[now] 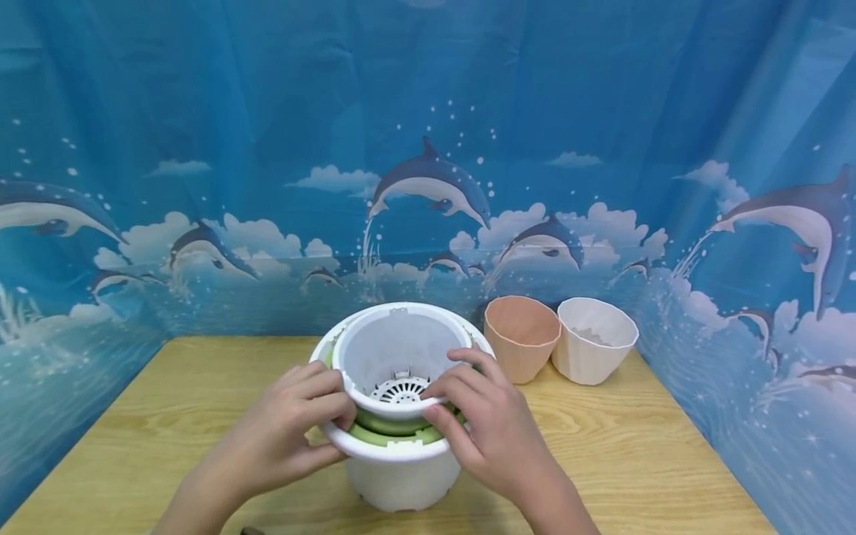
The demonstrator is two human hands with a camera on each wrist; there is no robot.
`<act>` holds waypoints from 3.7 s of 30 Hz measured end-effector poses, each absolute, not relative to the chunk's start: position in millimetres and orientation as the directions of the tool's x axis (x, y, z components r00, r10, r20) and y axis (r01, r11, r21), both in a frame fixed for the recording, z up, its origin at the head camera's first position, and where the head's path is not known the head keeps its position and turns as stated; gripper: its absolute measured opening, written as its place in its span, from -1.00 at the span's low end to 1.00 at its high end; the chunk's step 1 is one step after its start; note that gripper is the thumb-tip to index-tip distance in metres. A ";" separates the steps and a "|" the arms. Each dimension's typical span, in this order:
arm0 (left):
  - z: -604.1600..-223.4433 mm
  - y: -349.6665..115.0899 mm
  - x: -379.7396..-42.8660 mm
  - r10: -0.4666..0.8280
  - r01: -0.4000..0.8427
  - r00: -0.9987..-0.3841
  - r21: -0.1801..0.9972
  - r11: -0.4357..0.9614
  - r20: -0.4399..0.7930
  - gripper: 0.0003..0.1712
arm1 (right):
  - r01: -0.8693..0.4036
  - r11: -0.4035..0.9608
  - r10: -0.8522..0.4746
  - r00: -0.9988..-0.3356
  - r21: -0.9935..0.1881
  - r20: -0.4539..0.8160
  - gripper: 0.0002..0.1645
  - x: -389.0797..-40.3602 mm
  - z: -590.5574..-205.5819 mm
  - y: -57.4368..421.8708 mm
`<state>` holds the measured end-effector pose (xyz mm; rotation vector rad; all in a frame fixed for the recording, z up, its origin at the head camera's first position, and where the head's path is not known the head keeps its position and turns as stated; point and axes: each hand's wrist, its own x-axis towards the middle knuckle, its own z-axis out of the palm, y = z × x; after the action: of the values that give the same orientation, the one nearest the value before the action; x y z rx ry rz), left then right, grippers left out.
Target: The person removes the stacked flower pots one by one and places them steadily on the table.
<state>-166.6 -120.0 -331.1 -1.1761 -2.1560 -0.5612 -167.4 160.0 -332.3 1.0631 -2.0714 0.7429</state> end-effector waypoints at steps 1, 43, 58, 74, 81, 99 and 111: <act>-331.1 -120.1 -166.6 0.594 0.855 -0.416 0.073 0.514 0.688 -0.61 | -0.843 0.509 -0.452 -0.437 -0.178 0.778 -0.86 -166.9 -332.4 159.2; -330.3 -119.1 -161.7 0.589 0.842 -0.451 0.101 0.530 0.670 -0.62 | -0.803 0.550 -0.424 -0.506 -0.231 0.751 -0.70 -157.4 -329.9 153.9; -329.8 -118.8 -160.7 0.587 0.836 -0.468 0.115 0.537 0.660 -0.63 | -0.840 0.522 -0.292 -0.342 -0.151 0.893 -0.67 -159.8 -334.2 143.6; -328.4 -118.5 -161.0 0.578 0.829 -0.490 0.144 0.541 0.652 -0.61 | -0.854 0.501 -0.215 -0.281 -0.141 0.935 -0.85 -158.6 -328.4 142.8; -329.7 -118.6 -161.0 0.580 0.823 -0.503 0.149 0.549 0.640 -0.61 | -0.864 0.493 -0.204 -0.231 -0.104 0.951 -0.68 -156.4 -325.2 141.0; -331.2 -118.4 -162.2 0.580 0.839 -0.470 0.134 0.527 0.665 -0.64 | -0.892 0.446 -0.147 -0.150 -0.070 0.978 -0.77 -153.7 -321.0 142.0; -330.9 -118.8 -163.3 0.578 0.838 -0.483 0.156 0.522 0.658 -0.63 | -0.915 0.401 -0.077 -0.076 -0.039 0.994 -0.76 -150.8 -313.9 141.6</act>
<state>-163.3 -118.8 -330.9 -1.1498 -2.2255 -0.6351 -150.8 141.6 -313.9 0.9334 -1.4847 0.8957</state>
